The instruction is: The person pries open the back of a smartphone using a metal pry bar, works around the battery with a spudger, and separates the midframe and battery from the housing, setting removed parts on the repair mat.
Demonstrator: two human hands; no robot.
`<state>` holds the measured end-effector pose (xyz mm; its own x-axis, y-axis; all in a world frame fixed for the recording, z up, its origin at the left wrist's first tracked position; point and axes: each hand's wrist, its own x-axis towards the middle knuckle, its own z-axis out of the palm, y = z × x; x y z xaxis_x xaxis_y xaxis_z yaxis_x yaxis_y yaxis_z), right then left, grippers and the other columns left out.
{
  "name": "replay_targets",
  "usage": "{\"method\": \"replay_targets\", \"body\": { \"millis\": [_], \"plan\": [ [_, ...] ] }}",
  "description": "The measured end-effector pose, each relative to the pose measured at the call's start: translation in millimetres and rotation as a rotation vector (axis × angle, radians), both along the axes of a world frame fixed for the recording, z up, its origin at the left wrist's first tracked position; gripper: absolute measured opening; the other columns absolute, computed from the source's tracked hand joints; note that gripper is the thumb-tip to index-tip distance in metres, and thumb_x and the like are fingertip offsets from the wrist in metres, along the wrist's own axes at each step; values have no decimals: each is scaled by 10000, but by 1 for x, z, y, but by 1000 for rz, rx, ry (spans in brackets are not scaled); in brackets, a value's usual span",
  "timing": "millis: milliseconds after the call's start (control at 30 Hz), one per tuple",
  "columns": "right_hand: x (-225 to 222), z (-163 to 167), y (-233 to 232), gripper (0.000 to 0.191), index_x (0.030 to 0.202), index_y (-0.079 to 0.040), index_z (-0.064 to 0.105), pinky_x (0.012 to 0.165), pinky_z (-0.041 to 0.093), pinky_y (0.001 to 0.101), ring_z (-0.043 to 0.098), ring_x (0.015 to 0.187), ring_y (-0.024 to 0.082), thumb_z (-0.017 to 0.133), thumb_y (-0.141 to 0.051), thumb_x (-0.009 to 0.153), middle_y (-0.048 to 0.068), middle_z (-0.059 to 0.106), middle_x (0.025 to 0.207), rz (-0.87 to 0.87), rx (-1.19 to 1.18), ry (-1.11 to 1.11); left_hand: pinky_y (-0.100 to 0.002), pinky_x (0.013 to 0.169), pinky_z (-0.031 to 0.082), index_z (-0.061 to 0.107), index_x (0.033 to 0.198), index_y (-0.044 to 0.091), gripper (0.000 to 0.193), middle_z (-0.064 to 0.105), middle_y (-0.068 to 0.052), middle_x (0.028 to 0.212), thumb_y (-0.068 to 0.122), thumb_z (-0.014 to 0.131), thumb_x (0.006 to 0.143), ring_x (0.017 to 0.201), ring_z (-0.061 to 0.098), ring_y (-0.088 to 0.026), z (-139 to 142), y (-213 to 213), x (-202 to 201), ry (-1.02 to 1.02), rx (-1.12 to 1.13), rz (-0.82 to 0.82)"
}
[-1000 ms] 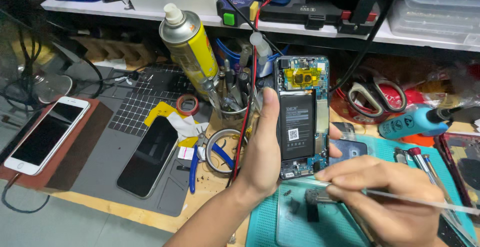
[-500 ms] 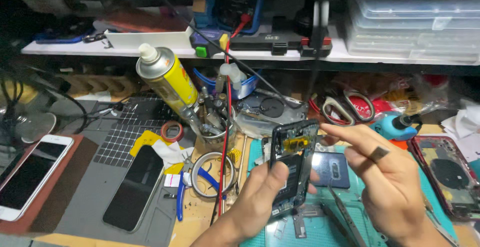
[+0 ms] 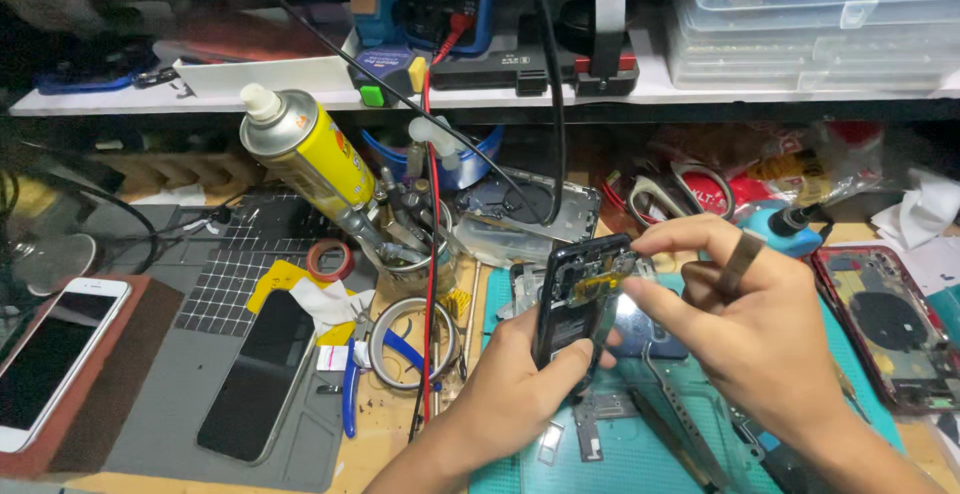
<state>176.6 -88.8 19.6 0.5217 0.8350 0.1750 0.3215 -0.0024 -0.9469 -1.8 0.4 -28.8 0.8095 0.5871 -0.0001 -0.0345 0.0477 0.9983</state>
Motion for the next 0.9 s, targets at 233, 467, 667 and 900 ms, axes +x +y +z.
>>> {"method": "replay_targets", "body": {
  "millis": [233, 467, 667, 900],
  "plan": [
    [13, -12, 0, 349, 1133, -17, 730, 490, 290, 217, 356, 606, 7, 846, 1, 805, -41, 569, 783, 114, 14, 53, -292, 827, 600, 557, 1302, -21, 348, 737, -119, 1068, 51, 554, 962, 914, 728, -154, 4, 2, 1, -48, -80, 4],
    [25, -9, 6, 450, 1227, -43, 714, 576, 424, 168, 489, 651, 1, 781, 28, 787, 35, 760, 983, 214, -45, 141, -333, 640, 619, 568, 1273, -35, 331, 729, -164, 1028, 117, 513, 984, 845, 743, -213, 9, 7, -3, -39, -323, -11],
    [21, -7, 15, 308, 1066, 20, 659, 754, 589, 215, 731, 848, 73, 794, 1, 790, 67, 758, 959, 199, -14, 261, -327, 575, 617, 585, 1265, -66, 354, 716, -176, 1017, 175, 479, 1029, 826, 732, -215, 6, 5, -1, -83, -327, 16],
    [12, -1, 22, 305, 984, -7, 713, 686, 584, 233, 715, 771, 101, 841, -21, 708, 49, 742, 862, 144, -154, 232, -308, 740, 589, 585, 1310, -28, 356, 706, -159, 1047, 169, 462, 1040, 870, 697, -185, 9, -2, 5, -92, -139, 108]
  ]
}}
